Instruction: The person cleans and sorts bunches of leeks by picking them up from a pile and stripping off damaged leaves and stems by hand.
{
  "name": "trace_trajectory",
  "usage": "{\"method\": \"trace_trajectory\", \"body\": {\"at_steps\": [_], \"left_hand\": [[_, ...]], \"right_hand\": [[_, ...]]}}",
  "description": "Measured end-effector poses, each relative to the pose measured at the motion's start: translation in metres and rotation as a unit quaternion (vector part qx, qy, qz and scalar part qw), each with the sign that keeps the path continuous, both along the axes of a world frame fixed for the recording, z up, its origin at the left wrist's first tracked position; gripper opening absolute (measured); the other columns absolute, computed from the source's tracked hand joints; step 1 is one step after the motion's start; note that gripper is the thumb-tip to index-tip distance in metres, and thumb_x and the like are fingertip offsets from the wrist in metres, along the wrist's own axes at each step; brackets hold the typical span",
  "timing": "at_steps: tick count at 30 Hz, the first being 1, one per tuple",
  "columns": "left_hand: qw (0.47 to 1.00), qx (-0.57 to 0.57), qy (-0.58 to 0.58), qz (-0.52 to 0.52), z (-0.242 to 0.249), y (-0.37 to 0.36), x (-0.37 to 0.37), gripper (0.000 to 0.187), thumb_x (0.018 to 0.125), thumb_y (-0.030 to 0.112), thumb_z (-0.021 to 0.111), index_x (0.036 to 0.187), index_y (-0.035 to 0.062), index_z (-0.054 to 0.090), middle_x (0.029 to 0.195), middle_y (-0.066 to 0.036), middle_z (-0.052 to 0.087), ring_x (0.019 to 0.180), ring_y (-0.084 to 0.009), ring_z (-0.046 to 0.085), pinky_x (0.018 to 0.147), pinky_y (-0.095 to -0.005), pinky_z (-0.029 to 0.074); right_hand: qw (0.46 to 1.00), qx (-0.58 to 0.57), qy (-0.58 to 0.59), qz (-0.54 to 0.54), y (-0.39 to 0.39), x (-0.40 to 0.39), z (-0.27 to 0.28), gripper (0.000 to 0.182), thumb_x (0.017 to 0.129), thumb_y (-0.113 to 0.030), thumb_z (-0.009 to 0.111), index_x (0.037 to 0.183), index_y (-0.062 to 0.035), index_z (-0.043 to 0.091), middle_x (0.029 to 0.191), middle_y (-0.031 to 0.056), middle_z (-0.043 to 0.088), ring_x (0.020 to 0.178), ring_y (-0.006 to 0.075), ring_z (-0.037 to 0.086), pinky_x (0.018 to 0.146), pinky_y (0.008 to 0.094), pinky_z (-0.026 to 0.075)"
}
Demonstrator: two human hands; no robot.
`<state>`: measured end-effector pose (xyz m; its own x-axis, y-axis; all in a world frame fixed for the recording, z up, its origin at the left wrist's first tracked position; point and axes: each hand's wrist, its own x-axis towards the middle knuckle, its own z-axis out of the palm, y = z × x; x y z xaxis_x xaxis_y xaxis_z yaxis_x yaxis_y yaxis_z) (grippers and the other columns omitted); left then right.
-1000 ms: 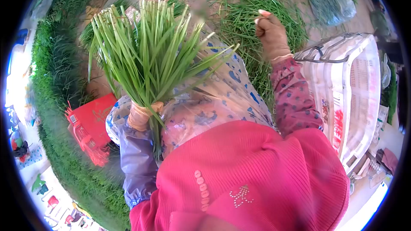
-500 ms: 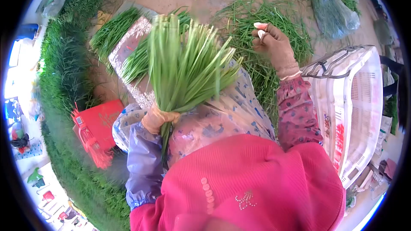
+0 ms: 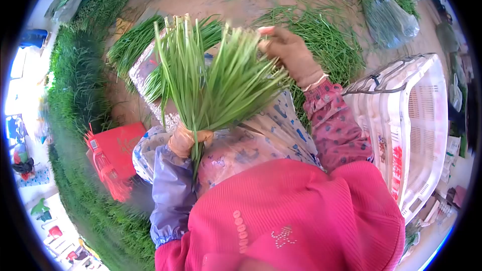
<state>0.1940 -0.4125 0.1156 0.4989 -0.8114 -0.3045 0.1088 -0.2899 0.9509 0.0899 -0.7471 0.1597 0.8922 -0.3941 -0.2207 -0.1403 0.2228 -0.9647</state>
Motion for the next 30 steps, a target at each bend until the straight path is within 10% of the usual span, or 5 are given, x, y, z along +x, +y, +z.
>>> {"method": "trace_trajectory", "body": {"at_steps": [7, 12, 17, 19, 30], "left_hand": [[0.98, 0.052, 0.188, 0.044, -0.007, 0.013, 0.011, 0.029, 0.066, -0.005, 0.069, 0.093, -0.0004, 0.061, 0.075, -0.003, 0.06, 0.061, -0.0157, 0.054, 0.052, -0.0305, 0.043], [0.994, 0.025, 0.103, -0.039, -0.052, 0.007, 0.019, 0.029, 0.067, -0.004, 0.07, 0.094, 0.0006, 0.062, 0.078, -0.003, 0.062, 0.063, -0.0152, 0.054, 0.052, -0.0308, 0.043], [0.969, -0.038, -0.226, -0.088, -0.042, 0.004, 0.009, 0.033, 0.065, -0.005, 0.068, 0.097, -0.0007, 0.062, 0.082, -0.003, 0.062, 0.065, -0.015, 0.055, 0.056, -0.03, 0.046], [0.989, -0.003, -0.137, -0.048, -0.034, 0.008, 0.004, 0.034, 0.065, -0.004, 0.068, 0.099, 0.0, 0.063, 0.085, -0.005, 0.063, 0.07, -0.0187, 0.057, 0.062, -0.0332, 0.048], [0.828, -0.011, -0.532, -0.173, -0.026, -0.007, 0.009, 0.036, 0.075, 0.009, 0.065, 0.111, 0.0048, 0.065, 0.107, -0.013, 0.066, 0.103, -0.0342, 0.06, 0.089, -0.0445, 0.048]], "right_hand": [[0.978, -0.099, 0.004, -0.186, -0.011, -0.02, 0.008, 0.029, 0.083, -0.008, 0.07, 0.111, -0.0045, 0.063, 0.094, 0.0056, 0.066, 0.079, 0.0108, 0.061, 0.069, 0.0235, 0.048], [0.814, -0.573, -0.062, -0.066, 0.038, -0.001, 0.013, 0.026, 0.08, -0.018, 0.073, 0.104, -0.0128, 0.068, 0.132, 0.0153, 0.055, 0.123, 0.0306, 0.053, 0.1, 0.0404, 0.043], [0.859, -0.493, -0.115, -0.079, 0.03, -0.001, -0.026, 0.023, 0.081, -0.015, 0.072, 0.101, -0.0047, 0.069, 0.119, 0.0172, 0.063, 0.113, 0.0276, 0.059, 0.096, 0.0333, 0.046], [0.981, -0.064, 0.093, -0.16, 0.009, -0.005, -0.022, 0.017, 0.085, -0.017, 0.068, 0.091, -0.0017, 0.068, 0.09, 0.0075, 0.069, 0.082, 0.0165, 0.062, 0.075, 0.0302, 0.049], [0.888, -0.276, -0.004, -0.367, -0.074, -0.017, 0.032, 0.02, 0.09, -0.018, 0.063, 0.096, -0.0006, 0.071, 0.076, 0.0018, 0.064, 0.068, 0.0073, 0.053, 0.061, 0.0232, 0.043]]}}
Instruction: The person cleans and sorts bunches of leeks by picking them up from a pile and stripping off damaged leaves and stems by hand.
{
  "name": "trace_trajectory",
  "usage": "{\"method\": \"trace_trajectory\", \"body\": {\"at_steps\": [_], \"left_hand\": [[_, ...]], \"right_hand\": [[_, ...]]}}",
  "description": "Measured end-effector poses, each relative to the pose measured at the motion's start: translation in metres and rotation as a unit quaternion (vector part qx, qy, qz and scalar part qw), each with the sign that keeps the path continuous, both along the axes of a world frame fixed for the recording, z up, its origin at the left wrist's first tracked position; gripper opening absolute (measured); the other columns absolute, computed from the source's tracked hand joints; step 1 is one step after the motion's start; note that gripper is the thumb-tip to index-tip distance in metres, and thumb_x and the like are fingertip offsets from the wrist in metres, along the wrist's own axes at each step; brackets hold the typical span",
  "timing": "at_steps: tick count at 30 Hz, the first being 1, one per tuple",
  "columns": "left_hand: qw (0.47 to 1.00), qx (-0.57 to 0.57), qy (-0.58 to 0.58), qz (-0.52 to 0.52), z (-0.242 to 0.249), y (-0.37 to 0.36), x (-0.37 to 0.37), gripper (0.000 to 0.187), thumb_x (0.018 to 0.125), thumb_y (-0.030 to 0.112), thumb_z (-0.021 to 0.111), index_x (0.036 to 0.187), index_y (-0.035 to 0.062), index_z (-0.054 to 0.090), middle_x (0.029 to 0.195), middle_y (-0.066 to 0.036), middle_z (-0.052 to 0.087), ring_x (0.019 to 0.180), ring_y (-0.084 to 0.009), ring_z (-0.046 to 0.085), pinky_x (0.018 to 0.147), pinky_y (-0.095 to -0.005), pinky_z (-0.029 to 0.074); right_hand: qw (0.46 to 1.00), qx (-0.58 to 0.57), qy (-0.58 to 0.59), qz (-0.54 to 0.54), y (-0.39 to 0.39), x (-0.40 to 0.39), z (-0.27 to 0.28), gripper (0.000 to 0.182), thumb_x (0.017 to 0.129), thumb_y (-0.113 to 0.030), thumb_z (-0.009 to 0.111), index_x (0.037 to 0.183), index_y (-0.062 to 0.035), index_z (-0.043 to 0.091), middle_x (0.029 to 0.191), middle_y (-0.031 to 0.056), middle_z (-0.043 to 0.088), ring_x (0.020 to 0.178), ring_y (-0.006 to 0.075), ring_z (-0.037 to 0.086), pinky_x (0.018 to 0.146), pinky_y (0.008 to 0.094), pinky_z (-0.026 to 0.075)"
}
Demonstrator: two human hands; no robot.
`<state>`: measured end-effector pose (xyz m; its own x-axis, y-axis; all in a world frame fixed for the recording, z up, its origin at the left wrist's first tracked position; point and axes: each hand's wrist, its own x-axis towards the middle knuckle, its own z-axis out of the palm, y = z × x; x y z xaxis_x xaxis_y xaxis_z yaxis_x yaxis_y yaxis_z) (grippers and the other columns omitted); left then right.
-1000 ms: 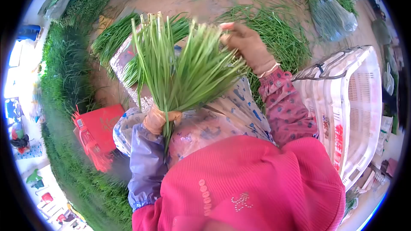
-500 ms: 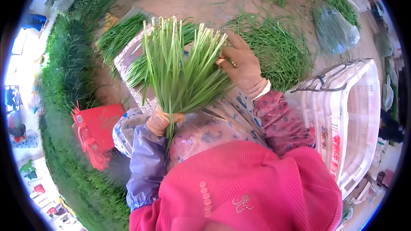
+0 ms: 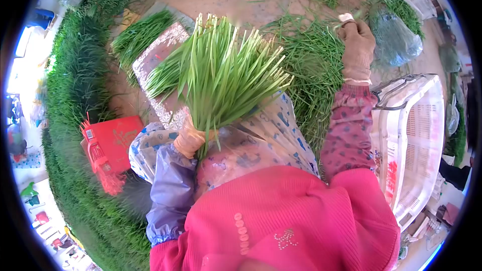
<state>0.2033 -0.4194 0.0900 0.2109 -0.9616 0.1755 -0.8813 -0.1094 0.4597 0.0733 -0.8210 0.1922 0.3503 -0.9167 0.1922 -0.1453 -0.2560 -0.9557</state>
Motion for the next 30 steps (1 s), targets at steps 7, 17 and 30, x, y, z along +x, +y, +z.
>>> {"method": "trace_trajectory", "body": {"at_steps": [7, 17, 30], "left_hand": [[0.985, 0.04, 0.16, 0.059, 0.018, -0.012, -0.008, 0.033, 0.078, 0.009, 0.064, 0.11, 0.0038, 0.065, 0.106, -0.013, 0.067, 0.096, -0.0341, 0.062, 0.086, -0.0418, 0.049], [1.0, -0.003, -0.006, -0.031, 0.011, -0.003, 0.0, 0.032, 0.077, 0.007, 0.066, 0.109, 0.0033, 0.065, 0.107, -0.013, 0.066, 0.098, -0.0327, 0.063, 0.085, -0.0409, 0.05], [0.958, 0.121, 0.241, 0.097, 0.021, -0.004, -0.007, 0.041, 0.078, 0.007, 0.063, 0.12, 0.0054, 0.064, 0.124, -0.015, 0.062, 0.112, -0.0373, 0.058, 0.095, -0.0445, 0.048]], "right_hand": [[0.859, -0.377, 0.23, 0.258, 0.087, 0.019, 0.002, 0.044, 0.075, -0.04, 0.077, 0.1, -0.0039, 0.069, 0.128, 0.0166, 0.053, 0.127, 0.0322, 0.043, 0.1, 0.045, 0.041], [0.883, -0.148, 0.261, 0.36, 0.089, 0.023, -0.04, 0.043, 0.071, -0.035, 0.077, 0.094, -0.0005, 0.063, 0.126, 0.0209, 0.052, 0.118, 0.0389, 0.049, 0.095, 0.0446, 0.044], [0.9, -0.242, 0.328, 0.156, 0.016, 0.003, -0.091, 0.023, 0.088, -0.023, 0.059, 0.09, -0.0018, 0.066, 0.087, 0.0217, 0.066, 0.087, 0.04, 0.064, 0.077, 0.0458, 0.052]]}}
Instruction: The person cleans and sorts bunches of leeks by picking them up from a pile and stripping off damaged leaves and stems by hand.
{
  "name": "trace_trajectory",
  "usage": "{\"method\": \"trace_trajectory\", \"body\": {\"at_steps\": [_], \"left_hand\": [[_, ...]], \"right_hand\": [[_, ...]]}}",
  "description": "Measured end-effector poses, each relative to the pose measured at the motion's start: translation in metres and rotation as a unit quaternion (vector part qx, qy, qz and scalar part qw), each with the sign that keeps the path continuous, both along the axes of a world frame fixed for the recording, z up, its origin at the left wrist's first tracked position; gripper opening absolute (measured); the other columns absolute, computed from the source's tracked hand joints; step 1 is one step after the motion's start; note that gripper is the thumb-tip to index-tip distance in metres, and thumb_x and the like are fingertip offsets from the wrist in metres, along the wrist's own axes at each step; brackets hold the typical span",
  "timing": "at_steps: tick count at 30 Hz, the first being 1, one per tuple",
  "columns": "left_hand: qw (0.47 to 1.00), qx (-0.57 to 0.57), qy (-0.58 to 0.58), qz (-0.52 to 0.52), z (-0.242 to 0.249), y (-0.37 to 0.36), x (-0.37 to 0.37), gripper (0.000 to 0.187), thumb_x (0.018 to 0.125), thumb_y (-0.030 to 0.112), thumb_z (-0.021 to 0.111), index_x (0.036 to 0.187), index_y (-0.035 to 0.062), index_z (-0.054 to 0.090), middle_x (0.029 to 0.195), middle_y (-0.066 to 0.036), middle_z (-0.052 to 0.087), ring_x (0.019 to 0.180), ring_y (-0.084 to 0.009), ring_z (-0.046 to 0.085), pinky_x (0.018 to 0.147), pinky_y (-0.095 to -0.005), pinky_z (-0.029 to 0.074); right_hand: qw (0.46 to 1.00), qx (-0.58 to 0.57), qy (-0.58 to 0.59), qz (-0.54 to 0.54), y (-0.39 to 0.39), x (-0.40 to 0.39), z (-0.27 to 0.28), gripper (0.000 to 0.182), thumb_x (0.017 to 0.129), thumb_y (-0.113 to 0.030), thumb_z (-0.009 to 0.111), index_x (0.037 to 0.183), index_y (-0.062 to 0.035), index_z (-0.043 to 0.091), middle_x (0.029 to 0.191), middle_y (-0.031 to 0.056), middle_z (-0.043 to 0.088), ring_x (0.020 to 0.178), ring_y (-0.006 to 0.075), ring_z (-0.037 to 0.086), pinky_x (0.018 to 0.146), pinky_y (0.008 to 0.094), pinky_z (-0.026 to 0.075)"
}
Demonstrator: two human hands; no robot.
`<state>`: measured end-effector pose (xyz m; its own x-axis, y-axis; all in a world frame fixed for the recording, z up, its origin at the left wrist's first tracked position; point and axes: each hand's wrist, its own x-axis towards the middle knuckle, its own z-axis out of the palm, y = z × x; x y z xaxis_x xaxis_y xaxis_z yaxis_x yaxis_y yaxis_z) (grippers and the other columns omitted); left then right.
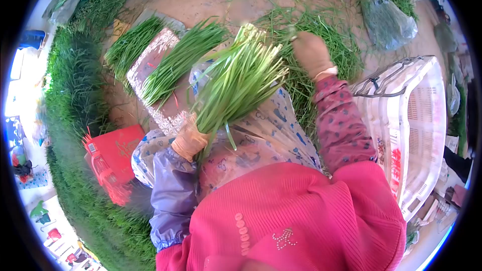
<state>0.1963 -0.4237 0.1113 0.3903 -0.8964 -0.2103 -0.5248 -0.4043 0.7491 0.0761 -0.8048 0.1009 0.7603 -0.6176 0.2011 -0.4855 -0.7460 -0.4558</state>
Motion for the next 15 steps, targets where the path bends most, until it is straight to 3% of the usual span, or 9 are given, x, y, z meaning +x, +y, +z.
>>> {"method": "trace_trajectory", "body": {"at_steps": [2, 3, 4, 6, 8, 10, 12, 13, 15], "left_hand": [[0.946, -0.093, -0.285, -0.125, -0.009, 0.004, 0.005, 0.041, 0.082, 0.007, 0.061, 0.123, 0.0057, 0.062, 0.125, -0.016, 0.06, 0.114, -0.0376, 0.057, 0.095, -0.0435, 0.048], [0.946, -0.094, -0.286, -0.119, -0.007, 0.002, 0.005, 0.041, 0.082, 0.007, 0.061, 0.123, 0.0057, 0.062, 0.125, -0.016, 0.06, 0.114, -0.0376, 0.057, 0.095, -0.0435, 0.048], [0.949, -0.105, -0.276, -0.111, -0.004, -0.003, 0.005, 0.042, 0.084, 0.008, 0.06, 0.126, 0.0055, 0.06, 0.124, -0.017, 0.061, 0.112, -0.0371, 0.058, 0.093, -0.0425, 0.048], [0.952, -0.115, -0.267, -0.095, -0.003, -0.006, 0.005, 0.042, 0.086, 0.01, 0.059, 0.128, 0.0053, 0.058, 0.122, -0.018, 0.062, 0.11, -0.0365, 0.059, 0.092, -0.0415, 0.049], [0.987, -0.086, -0.132, -0.037, -0.006, -0.007, 0.002, 0.043, 0.088, 0.013, 0.059, 0.13, 0.0041, 0.055, 0.119, -0.018, 0.063, 0.106, -0.0358, 0.061, 0.09, -0.0399, 0.049], [0.997, -0.073, -0.013, 0.007, -0.007, -0.012, 0.0, 0.045, 0.089, 0.014, 0.06, 0.132, 0.0043, 0.053, 0.116, -0.018, 0.065, 0.103, -0.0352, 0.062, 0.089, -0.0385, 0.049], [0.995, -0.072, 0.059, 0.027, -0.007, -0.018, 0.001, 0.046, 0.089, 0.015, 0.06, 0.132, 0.0049, 0.052, 0.115, -0.018, 0.065, 0.101, -0.0349, 0.063, 0.088, -0.0377, 0.049], [0.994, -0.054, 0.078, 0.058, -0.007, -0.02, 0.002, 0.047, 0.087, 0.013, 0.061, 0.133, 0.0059, 0.052, 0.117, -0.017, 0.065, 0.102, -0.0352, 0.063, 0.087, -0.0376, 0.05], [0.99, -0.037, 0.095, 0.093, 0.002, -0.028, 0.002, 0.048, 0.086, 0.012, 0.061, 0.133, 0.0069, 0.052, 0.118, -0.017, 0.064, 0.103, -0.0355, 0.063, 0.086, -0.0375, 0.05]], "right_hand": [[0.995, -0.056, -0.061, -0.048, -0.065, -0.02, -0.031, 0.025, 0.086, -0.025, 0.064, 0.095, -0.002, 0.068, 0.09, 0.02, 0.068, 0.09, 0.0376, 0.066, 0.081, 0.0429, 0.053], [0.988, -0.113, -0.088, -0.06, -0.093, -0.029, -0.056, 0.028, 0.086, -0.026, 0.066, 0.101, -0.002, 0.067, 0.095, 0.0188, 0.068, 0.092, 0.0363, 0.066, 0.083, 0.0421, 0.053], [0.988, -0.115, -0.089, -0.053, -0.082, -0.025, -0.023, 0.028, 0.086, -0.026, 0.066, 0.101, -0.002, 0.067, 0.095, 0.0188, 0.068, 0.092, 0.0363, 0.066, 0.083, 0.0421, 0.053], [0.956, -0.12, 0.232, -0.134, -0.058, -0.028, 0.06, 0.044, 0.085, -0.033, 0.07, 0.114, -0.0015, 0.063, 0.112, 0.0188, 0.065, 0.1, 0.0343, 0.065, 0.087, 0.0399, 0.052], [0.987, -0.142, 0.045, -0.053, -0.03, -0.024, 0.099, 0.054, 0.081, -0.038, 0.073, 0.12, -0.0028, 0.059, 0.126, 0.0188, 0.059, 0.112, 0.035, 0.06, 0.097, 0.0396, 0.047], [0.989, 0.004, -0.103, 0.109, 0.017, -0.011, 0.148, 0.058, 0.077, -0.042, 0.075, 0.119, -0.0048, 0.06, 0.131, 0.017, 0.055, 0.122, 0.0357, 0.052, 0.107, 0.0445, 0.039], [0.94, -0.218, -0.127, 0.23, 0.041, 0.002, 0.159, 0.058, 0.072, -0.035, 0.08, 0.123, -0.0145, 0.062, 0.139, 0.0136, 0.052, 0.126, 0.0326, 0.051, 0.109, 0.0429, 0.037], [0.94, -0.219, -0.127, 0.229, 0.055, 0.011, 0.161, 0.058, 0.072, -0.035, 0.08, 0.123, -0.0145, 0.062, 0.139, 0.0136, 0.052, 0.126, 0.0326, 0.051, 0.109, 0.0429, 0.037], [0.952, -0.168, 0.068, 0.246, 0.077, 0.026, 0.162, 0.053, 0.071, -0.03, 0.08, 0.118, -0.0118, 0.065, 0.138, 0.0115, 0.053, 0.128, 0.0315, 0.049, 0.107, 0.0456, 0.036]]}}
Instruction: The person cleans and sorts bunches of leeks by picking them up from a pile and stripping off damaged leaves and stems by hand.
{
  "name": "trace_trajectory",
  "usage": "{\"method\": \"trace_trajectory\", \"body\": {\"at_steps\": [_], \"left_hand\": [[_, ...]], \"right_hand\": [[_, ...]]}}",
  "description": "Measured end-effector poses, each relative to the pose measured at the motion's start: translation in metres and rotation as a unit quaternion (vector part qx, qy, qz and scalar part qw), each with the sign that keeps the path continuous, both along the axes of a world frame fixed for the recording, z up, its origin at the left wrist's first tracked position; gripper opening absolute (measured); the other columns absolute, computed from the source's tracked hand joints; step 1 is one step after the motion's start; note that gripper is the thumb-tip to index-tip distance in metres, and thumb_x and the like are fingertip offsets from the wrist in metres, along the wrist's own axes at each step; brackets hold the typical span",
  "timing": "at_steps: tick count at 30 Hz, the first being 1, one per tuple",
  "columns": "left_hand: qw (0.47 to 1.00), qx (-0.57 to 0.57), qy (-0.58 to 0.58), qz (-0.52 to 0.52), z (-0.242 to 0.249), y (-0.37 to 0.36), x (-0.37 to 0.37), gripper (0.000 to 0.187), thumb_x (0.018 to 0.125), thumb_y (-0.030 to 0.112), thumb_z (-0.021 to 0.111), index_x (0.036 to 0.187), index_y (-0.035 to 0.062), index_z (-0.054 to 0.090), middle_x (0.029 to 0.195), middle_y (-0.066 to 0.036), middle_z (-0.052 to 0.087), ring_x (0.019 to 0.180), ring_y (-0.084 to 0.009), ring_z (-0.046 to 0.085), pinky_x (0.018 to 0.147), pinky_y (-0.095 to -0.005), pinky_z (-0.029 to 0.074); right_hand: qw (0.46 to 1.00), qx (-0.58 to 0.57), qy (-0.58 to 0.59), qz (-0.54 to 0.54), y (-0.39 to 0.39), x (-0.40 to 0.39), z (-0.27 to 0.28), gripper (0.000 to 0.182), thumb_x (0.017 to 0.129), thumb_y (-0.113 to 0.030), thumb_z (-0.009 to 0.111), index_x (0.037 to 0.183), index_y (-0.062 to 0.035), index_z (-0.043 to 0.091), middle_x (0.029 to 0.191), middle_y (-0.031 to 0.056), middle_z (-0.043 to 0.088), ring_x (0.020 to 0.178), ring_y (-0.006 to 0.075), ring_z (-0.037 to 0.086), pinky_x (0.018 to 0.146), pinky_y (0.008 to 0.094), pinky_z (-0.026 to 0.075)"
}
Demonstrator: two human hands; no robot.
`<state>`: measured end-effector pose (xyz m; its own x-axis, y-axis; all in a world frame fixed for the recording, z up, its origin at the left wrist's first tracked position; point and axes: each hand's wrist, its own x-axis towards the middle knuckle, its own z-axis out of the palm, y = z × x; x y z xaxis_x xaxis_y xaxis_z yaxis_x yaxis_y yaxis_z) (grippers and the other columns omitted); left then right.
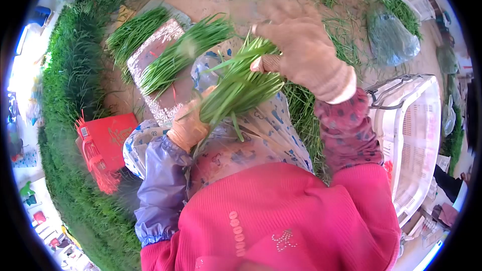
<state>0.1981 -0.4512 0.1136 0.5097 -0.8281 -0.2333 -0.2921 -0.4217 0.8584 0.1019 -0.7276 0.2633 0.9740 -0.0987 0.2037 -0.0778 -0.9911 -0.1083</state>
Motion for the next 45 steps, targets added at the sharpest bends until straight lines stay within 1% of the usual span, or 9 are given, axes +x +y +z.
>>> {"method": "trace_trajectory", "body": {"at_steps": [3, 8, 14, 19, 21, 24, 26, 36, 45], "left_hand": [[0.986, -0.136, -0.1, -0.012, 0.049, -0.016, -0.004, 0.058, 0.081, 0.004, 0.06, 0.137, 0.013, 0.051, 0.128, -0.017, 0.059, 0.101, -0.0366, 0.064, 0.081, -0.0373, 0.053], [0.925, 0.165, -0.342, 0.014, 0.07, -0.02, -0.009, 0.08, 0.069, 0.007, 0.065, 0.142, 0.0302, 0.045, 0.148, -0.017, 0.04, 0.098, -0.0349, 0.067, 0.077, -0.0405, 0.056], [0.83, 0.2, -0.521, -0.017, 0.036, -0.023, -0.019, 0.092, 0.072, -0.006, 0.055, 0.145, 0.0474, 0.035, 0.148, -0.014, 0.041, 0.053, -0.0182, 0.059, 0.052, -0.0315, 0.053], [0.789, 0.202, -0.579, -0.033, 0.026, -0.019, -0.019, 0.086, 0.078, 0.0, 0.055, 0.144, 0.0506, 0.033, 0.142, -0.015, 0.047, 0.052, -0.0149, 0.057, 0.05, -0.0294, 0.052], [0.773, 0.209, -0.597, -0.035, 0.025, -0.019, -0.02, 0.086, 0.078, 0.001, 0.056, 0.144, 0.0509, 0.032, 0.142, -0.015, 0.047, 0.052, -0.0147, 0.057, 0.05, -0.0294, 0.051], [0.748, 0.222, -0.623, -0.045, 0.025, -0.023, -0.021, 0.085, 0.079, 0.001, 0.056, 0.144, 0.0509, 0.032, 0.142, -0.017, 0.046, 0.052, -0.0146, 0.056, 0.049, -0.0297, 0.051], [0.739, 0.229, -0.631, -0.056, 0.026, -0.025, -0.022, 0.085, 0.079, 0.002, 0.056, 0.144, 0.0507, 0.031, 0.143, -0.017, 0.046, 0.053, -0.0145, 0.056, 0.049, -0.0301, 0.051], [0.71, 0.197, -0.673, -0.062, 0.023, -0.025, -0.026, 0.088, 0.078, 0.001, 0.056, 0.146, 0.0501, 0.027, 0.144, -0.022, 0.043, 0.045, -0.0123, 0.05, 0.043, -0.0309, 0.048], [0.732, 0.182, -0.655, -0.043, 0.016, -0.013, -0.022, 0.089, 0.075, -0.003, 0.056, 0.147, 0.0438, 0.031, 0.139, -0.014, 0.048, 0.049, -0.0132, 0.051, 0.049, -0.0295, 0.05]], "right_hand": [[0.97, 0.243, -0.007, 0.031, -0.013, 0.003, -0.012, 0.032, 0.079, -0.017, 0.076, 0.107, -0.0054, 0.069, 0.114, 0.0074, 0.064, 0.105, 0.0192, 0.06, 0.087, 0.0341, 0.046], [0.779, 0.599, -0.132, -0.131, -0.007, -0.01, -0.054, 0.014, 0.093, -0.008, 0.059, 0.098, 0.0013, 0.069, 0.077, 0.0016, 0.066, 0.069, 0.0086, 0.058, 0.065, 0.0243, 0.047], [0.738, 0.595, -0.212, -0.239, -0.024, -0.035, -0.115, 0.022, 0.094, -0.015, 0.057, 0.099, 0.0037, 0.067, 0.072, 0.0029, 0.065, 0.064, 0.0072, 0.055, 0.062, 0.0243, 0.045], [0.819, 0.366, -0.19, -0.398, -0.105, -0.066, -0.116, 0.032, 0.091, -0.019, 0.059, 0.117, -0.0001, 0.062, 0.08, 0.0093, 0.069, 0.067, 0.0122, 0.06, 0.062, 0.027, 0.047], [0.922, 0.006, 0.047, -0.385, -0.127, -0.075, -0.11, 0.041, 0.089, -0.027, 0.062, 0.121, -0.0027, 0.061, 0.088, 0.015, 0.071, 0.076, 0.0212, 0.066, 0.07, 0.034, 0.051], [0.976, 0.028, -0.093, -0.196, -0.079, -0.061, -0.08, 0.047, 0.088, -0.036, 0.063, 0.12, -0.0025, 0.06, 0.094, 0.0186, 0.07, 0.087, 0.0303, 0.067, 0.081, 0.0407, 0.051], [0.925, 0.34, 0.07, -0.157, -0.017, -0.036, -0.042, 0.045, 0.087, -0.036, 0.064, 0.116, -0.0018, 0.061, 0.094, 0.0175, 0.07, 0.09, 0.032, 0.067, 0.084, 0.042, 0.051], [0.962, 0.259, 0.018, -0.08, 0.05, 0.01, -0.109, 0.02, 0.086, -0.026, 0.062, 0.093, -0.0072, 0.063, 0.076, 0.0141, 0.063, 0.07, 0.0285, 0.064, 0.065, 0.0407, 0.049], [0.681, 0.541, -0.305, -0.388, -0.079, -0.061, -0.11, 0.013, 0.091, -0.011, 0.06, 0.096, -0.0003, 0.066, 0.073, 0.0044, 0.063, 0.059, 0.007, 0.055, 0.051, 0.0215, 0.043]]}}
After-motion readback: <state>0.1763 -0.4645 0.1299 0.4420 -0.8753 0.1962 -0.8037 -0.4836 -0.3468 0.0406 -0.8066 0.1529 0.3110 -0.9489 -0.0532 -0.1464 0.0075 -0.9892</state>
